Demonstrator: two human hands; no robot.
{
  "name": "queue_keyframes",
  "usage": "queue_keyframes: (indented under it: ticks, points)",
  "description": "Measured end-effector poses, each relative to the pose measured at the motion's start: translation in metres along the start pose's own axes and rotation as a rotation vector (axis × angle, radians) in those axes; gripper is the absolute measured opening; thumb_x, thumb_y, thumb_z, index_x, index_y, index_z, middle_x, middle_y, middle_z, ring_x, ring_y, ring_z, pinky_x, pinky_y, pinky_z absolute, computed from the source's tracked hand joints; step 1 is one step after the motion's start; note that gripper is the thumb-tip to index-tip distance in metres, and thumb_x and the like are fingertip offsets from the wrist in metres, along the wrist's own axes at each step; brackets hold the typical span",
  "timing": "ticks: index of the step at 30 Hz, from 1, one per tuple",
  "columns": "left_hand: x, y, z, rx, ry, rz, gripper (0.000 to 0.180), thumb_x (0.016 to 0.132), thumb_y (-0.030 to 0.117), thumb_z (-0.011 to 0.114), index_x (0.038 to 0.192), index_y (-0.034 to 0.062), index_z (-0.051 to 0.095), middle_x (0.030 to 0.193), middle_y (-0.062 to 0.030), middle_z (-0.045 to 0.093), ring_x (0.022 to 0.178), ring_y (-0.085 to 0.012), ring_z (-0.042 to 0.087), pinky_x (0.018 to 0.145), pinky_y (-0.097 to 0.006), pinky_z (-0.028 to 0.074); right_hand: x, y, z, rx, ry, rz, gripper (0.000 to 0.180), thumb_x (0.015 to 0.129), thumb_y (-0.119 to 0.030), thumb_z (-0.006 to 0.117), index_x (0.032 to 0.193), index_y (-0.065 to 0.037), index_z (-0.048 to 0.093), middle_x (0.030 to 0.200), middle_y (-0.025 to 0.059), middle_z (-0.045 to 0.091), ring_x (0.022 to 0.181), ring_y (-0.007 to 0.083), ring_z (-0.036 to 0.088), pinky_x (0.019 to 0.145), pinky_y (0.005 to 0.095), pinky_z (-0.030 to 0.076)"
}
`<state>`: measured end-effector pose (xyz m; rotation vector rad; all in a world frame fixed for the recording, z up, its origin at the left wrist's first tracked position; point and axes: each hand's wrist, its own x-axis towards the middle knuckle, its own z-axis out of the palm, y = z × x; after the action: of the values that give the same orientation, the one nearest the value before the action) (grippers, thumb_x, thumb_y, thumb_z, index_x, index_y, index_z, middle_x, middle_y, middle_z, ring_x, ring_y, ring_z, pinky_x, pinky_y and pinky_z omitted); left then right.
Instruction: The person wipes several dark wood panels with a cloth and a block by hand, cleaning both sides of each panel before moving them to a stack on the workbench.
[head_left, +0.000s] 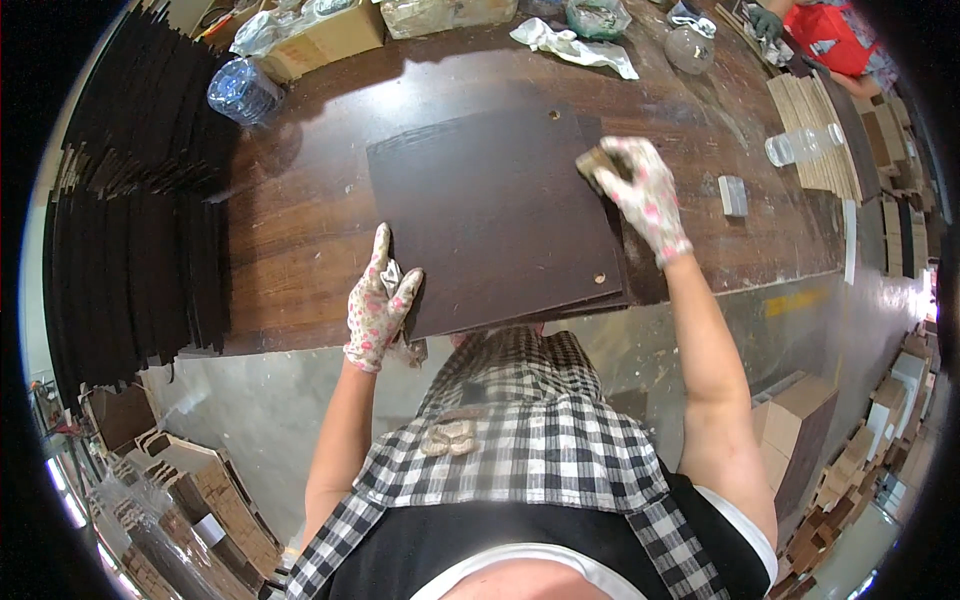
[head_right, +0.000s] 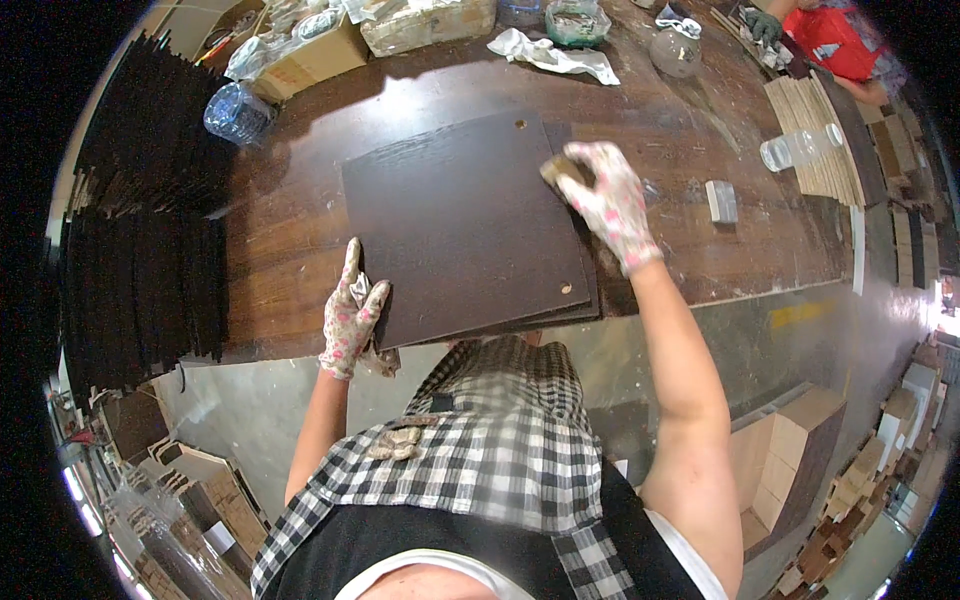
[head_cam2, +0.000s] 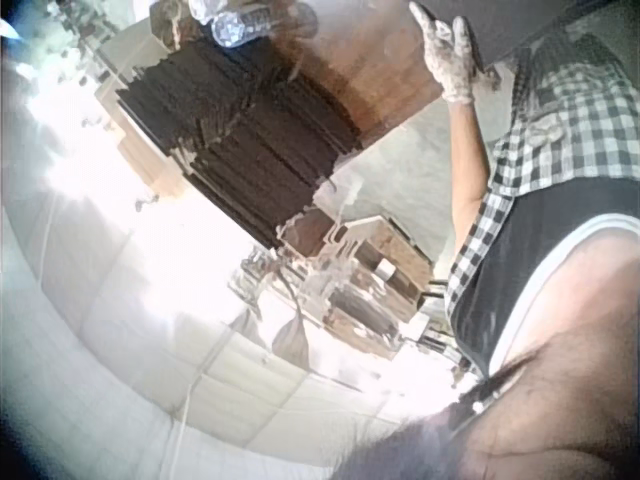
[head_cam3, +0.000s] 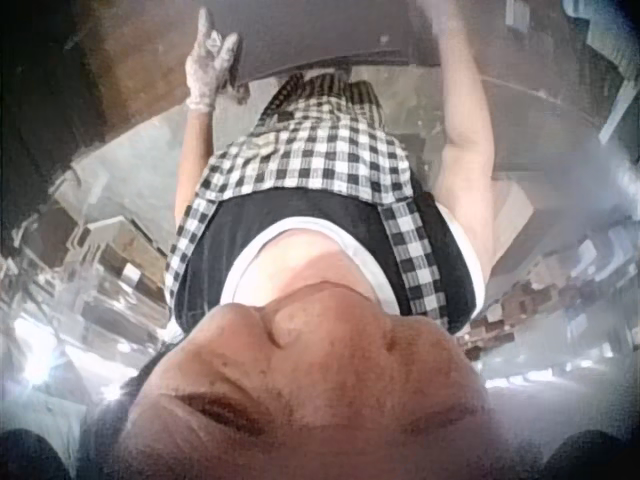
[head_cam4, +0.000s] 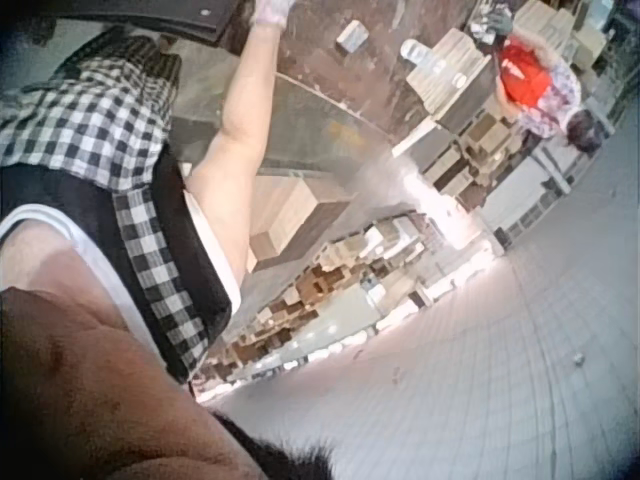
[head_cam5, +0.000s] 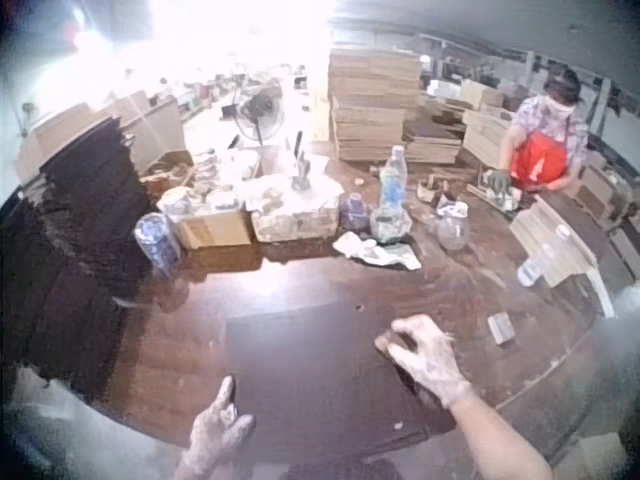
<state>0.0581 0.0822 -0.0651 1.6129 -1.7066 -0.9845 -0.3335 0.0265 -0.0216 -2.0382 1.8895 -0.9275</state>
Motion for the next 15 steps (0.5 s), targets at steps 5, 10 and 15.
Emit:
queue_keyframes:
  ticks: [5, 10, 15]
  points:
    - [0.002, -0.001, 0.002, 0.023, 0.012, 0.051, 0.078, 0.089, 0.026, 0.075, 0.155, 0.0135, 0.036, 0.081, -0.0069, 0.061, 0.072, -0.0153, 0.055, 0.074, -0.028, 0.049, -0.151, -0.030, -0.050, 0.174, -0.117, 0.211, 0.033, 0.076, -0.005, 0.075, 0.107, -0.007, 0.065, 0.106, 0.0100, 0.066, 0.103, 0.0266, 0.065, 0.091, 0.0377, 0.053]
    - [0.007, -0.016, 0.005, 0.070, -0.010, 0.193, 0.075, 0.094, 0.032, 0.067, 0.157, 0.0154, 0.030, 0.106, -0.0216, 0.070, 0.094, -0.0343, 0.070, 0.085, -0.042, 0.053, -0.178, -0.042, -0.041, 0.201, 0.253, 0.352, 0.040, 0.080, -0.002, 0.077, 0.117, -0.003, 0.063, 0.113, 0.0068, 0.062, 0.106, 0.0181, 0.061, 0.095, 0.0329, 0.050]
    - [0.007, -0.031, 0.011, -0.044, -0.016, 0.033, 0.067, 0.095, 0.026, 0.067, 0.154, 0.0140, 0.037, 0.115, -0.0152, 0.070, 0.099, -0.0238, 0.068, 0.090, -0.032, 0.051, -0.164, -0.038, 0.017, -0.108, 0.400, 0.229, 0.052, 0.082, -0.012, 0.079, 0.130, -0.009, 0.061, 0.115, 0.0116, 0.054, 0.107, 0.0272, 0.058, 0.095, 0.0381, 0.049]
